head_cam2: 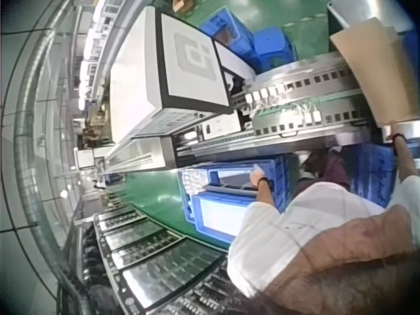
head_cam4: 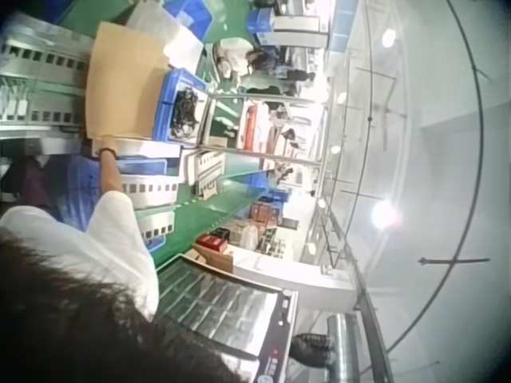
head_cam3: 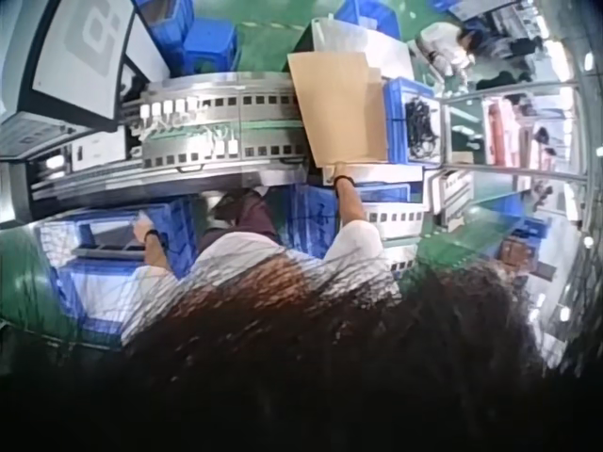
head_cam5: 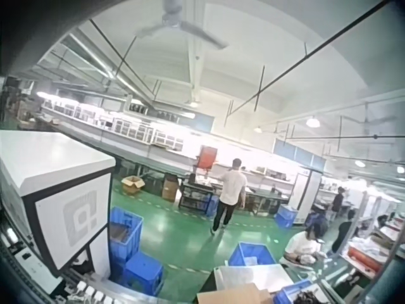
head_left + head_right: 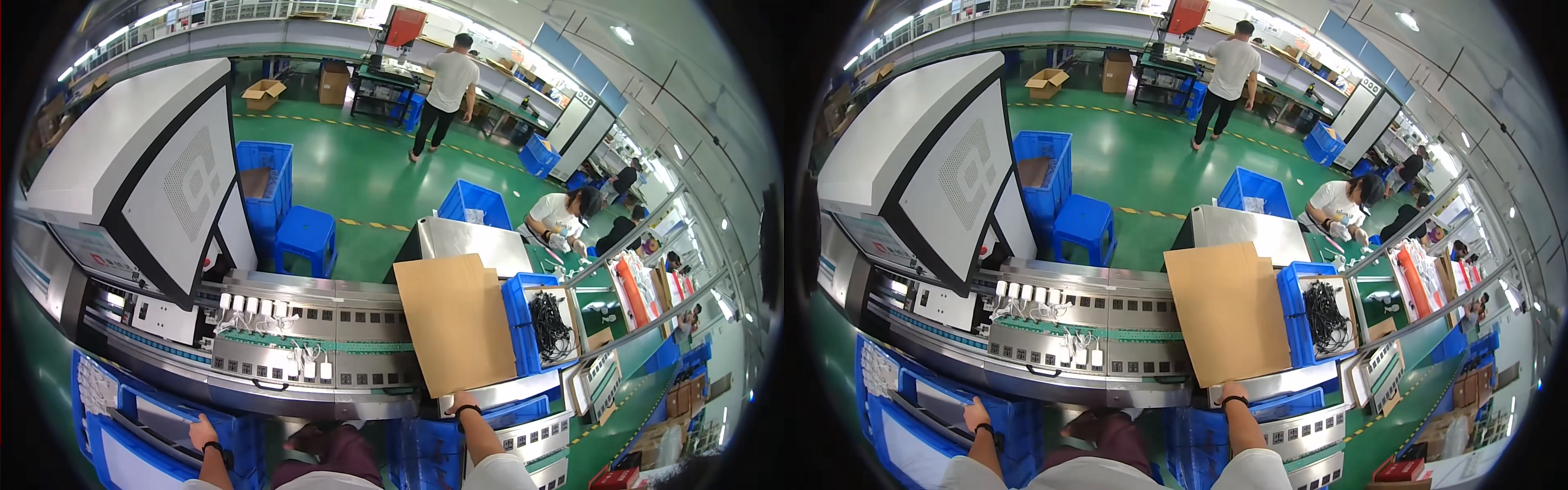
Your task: Placing small electronic components onto a sheet at an assembly station.
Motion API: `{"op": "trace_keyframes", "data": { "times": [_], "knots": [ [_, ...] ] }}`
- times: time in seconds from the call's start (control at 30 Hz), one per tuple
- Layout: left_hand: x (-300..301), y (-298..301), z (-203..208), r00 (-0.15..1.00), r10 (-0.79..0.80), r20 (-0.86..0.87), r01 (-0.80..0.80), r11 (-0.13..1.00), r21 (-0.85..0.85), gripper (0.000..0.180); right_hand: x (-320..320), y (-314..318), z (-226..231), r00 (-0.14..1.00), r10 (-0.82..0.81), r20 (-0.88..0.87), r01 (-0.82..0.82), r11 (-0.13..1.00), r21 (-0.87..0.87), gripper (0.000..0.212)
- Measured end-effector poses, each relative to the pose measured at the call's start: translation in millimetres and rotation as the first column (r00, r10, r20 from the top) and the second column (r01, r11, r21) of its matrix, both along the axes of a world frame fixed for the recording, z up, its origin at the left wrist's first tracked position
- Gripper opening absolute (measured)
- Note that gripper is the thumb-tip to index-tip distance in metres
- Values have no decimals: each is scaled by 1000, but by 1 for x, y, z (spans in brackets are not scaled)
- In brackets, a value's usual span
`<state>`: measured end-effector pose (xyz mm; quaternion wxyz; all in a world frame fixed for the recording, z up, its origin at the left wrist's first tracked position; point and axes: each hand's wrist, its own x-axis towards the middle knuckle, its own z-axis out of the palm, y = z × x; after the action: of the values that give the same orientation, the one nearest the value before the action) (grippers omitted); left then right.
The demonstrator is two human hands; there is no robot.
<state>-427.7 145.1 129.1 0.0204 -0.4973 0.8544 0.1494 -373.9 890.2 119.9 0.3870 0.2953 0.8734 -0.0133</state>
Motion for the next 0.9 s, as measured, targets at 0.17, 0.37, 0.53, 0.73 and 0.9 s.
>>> {"op": "trace_keyframes", "data": {
  "times": [0.17,0.37,0.53,0.73,0.9],
  "knots": [
    [-2,0,5,1000,2,27,-2,1000,-3,58,2,-8,6,999,31,-28,-30,999,21,74],
    [-2,4,9,999,12,38,-12,1000,-6,59,4,-5,4,998,38,-44,-36,999,26,72],
    [0,4,7,999,2,40,-1,1000,-10,59,1,5,-1,998,57,1,-57,998,4,73],
    [0,-4,0,998,17,63,-16,1000,-10,59,7,1,1,998,41,-56,-42,999,-10,75],
    [0,-4,-1,998,40,46,-39,999,-11,59,2,-12,16,995,-15,-103,17,1000,18,73]
  ]
}}
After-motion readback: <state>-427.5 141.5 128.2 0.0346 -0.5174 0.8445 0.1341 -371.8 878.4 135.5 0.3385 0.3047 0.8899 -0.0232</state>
